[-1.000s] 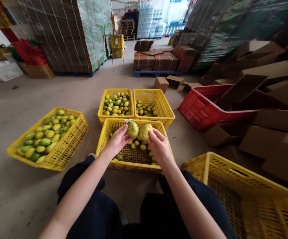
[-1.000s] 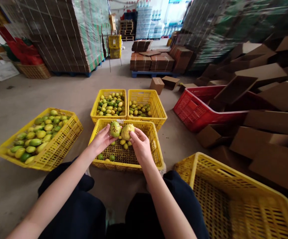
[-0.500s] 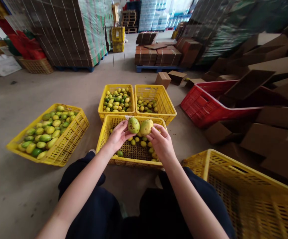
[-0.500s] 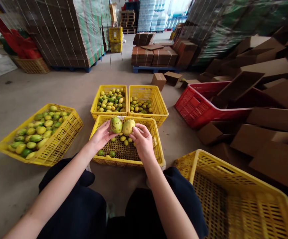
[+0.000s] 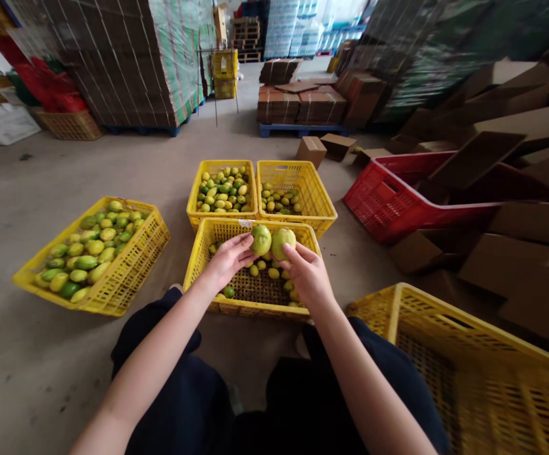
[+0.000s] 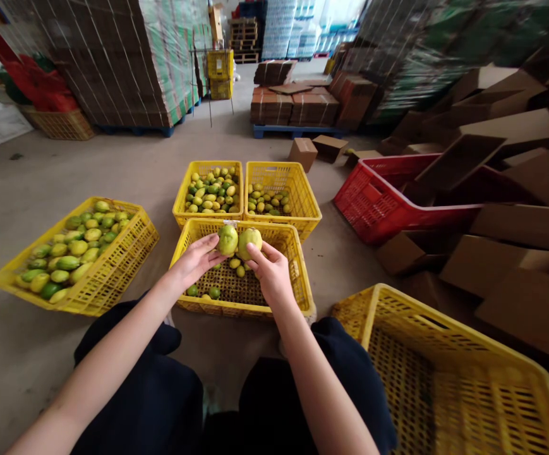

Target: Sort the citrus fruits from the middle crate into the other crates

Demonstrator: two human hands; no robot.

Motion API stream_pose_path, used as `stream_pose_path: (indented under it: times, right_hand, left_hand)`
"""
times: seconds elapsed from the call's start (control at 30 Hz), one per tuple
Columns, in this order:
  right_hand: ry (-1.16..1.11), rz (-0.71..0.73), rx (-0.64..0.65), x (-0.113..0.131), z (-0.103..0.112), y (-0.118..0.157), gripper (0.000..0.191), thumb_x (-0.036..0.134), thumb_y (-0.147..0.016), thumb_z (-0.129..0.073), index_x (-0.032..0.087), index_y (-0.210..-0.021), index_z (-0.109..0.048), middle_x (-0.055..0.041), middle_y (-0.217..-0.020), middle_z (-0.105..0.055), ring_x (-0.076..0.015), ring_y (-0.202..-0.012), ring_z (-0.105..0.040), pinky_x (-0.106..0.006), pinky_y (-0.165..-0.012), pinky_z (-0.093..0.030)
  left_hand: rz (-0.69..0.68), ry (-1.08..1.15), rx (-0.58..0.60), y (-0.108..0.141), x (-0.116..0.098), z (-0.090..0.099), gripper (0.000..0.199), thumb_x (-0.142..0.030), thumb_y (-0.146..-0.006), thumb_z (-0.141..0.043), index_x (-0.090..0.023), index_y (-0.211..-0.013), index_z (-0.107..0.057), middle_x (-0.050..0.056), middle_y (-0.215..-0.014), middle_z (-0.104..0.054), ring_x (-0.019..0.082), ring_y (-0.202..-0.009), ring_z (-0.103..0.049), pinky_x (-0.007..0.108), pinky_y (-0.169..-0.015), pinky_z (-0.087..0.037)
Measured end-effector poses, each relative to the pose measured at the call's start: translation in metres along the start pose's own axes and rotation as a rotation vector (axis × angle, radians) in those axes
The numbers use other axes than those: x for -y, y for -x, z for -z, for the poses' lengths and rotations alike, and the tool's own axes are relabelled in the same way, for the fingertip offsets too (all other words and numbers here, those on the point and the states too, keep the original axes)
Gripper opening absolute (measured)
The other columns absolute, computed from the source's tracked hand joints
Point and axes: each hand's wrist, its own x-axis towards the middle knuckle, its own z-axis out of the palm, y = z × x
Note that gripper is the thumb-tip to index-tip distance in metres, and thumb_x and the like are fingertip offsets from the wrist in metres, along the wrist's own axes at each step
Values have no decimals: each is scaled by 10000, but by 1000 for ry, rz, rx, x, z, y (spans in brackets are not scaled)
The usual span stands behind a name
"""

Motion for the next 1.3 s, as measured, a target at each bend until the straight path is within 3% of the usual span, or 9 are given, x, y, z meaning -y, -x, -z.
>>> stream_pose_path:
  times: [0.3,0.43,0.57,0.67,0.73,0.87,1.07,1.17,1.3]
  right_hand:
    - [-170,-42,19,4,-2,0,325,269,-641,-737,242,-958,-674,8,-923,-710,-188,-802,-669,-364,-741,-570]
    - [-170,-76,30,-1,-3,-1,264,253,-646,-651,233,-909,-660,7,-907,-694,-192,-809,-657,-329,-642,-581]
    - [-198,-169,106,-6,-5,-2,230,305,-665,-610,202,-867,-648,-17,-773,-677,-171,-609,-637,-268,-446,-527]
    - [-228,-216,161,-8,-9,-2,262,394,-723,-601,189,-883,-629,-5,-676,-646,-117,-425,-548,-218,-324,-411]
    - [-258,-231,156,-7,-11,-2,294,438,-741,-601,187,-892,-622,10,-649,-631,-81,-345,-465,-194,-266,-300]
    - [-349,-264,139,-6,-11,-5,318,461,-754,-561,159,-816,-640,11,-586,-591,-63,-326,-386,-190,-263,-234]
    - [-413,-223,213,-3,-7,-11,301,431,-762,-538,161,-813,-659,-17,-678,-640,-68,-362,-369,-210,-315,-297]
    - [-432,-202,187,-3,-7,-11,263,392,-758,-542,183,-852,-670,-28,-779,-670,-94,-426,-444,-226,-357,-372]
    - [-489,-198,130,-6,-9,-12,238,338,-745,-530,209,-880,-678,-34,-803,-671,-148,-591,-565,-266,-502,-491]
  left_hand:
    - [38,21,-28,1,-3,-3,206,-203,-862,-533,-154,-1001,-677,87,-1011,-698,186,-860,-668,365,-872,-520]
    - [43,-125,44,3,1,-5,227,-288,-854,-566,-146,-990,-680,92,-1048,-680,180,-893,-652,278,-775,-534]
    - [32,-187,103,3,8,-7,282,-378,-807,-637,-173,-1000,-634,56,-871,-672,132,-631,-643,217,-541,-503]
    - [45,-160,136,1,9,-8,386,-519,-853,-511,-171,-991,-603,9,-662,-608,102,-379,-532,209,-370,-404]
    - [73,-129,146,1,7,-9,416,-531,-875,-435,-150,-914,-599,4,-615,-583,103,-331,-502,219,-337,-392]
    - [162,4,173,1,1,-11,366,-434,-882,-397,-124,-861,-591,48,-685,-628,139,-451,-602,252,-430,-500]
    - [111,91,196,1,0,-13,331,-409,-868,-448,-126,-928,-610,24,-615,-592,89,-397,-522,192,-392,-438]
    - [98,239,160,2,0,-14,286,-360,-872,-455,-132,-895,-627,30,-645,-600,92,-513,-579,189,-511,-504]
    - [38,459,30,1,1,-16,198,-235,-874,-456,-170,-901,-641,34,-856,-681,100,-767,-655,211,-737,-549]
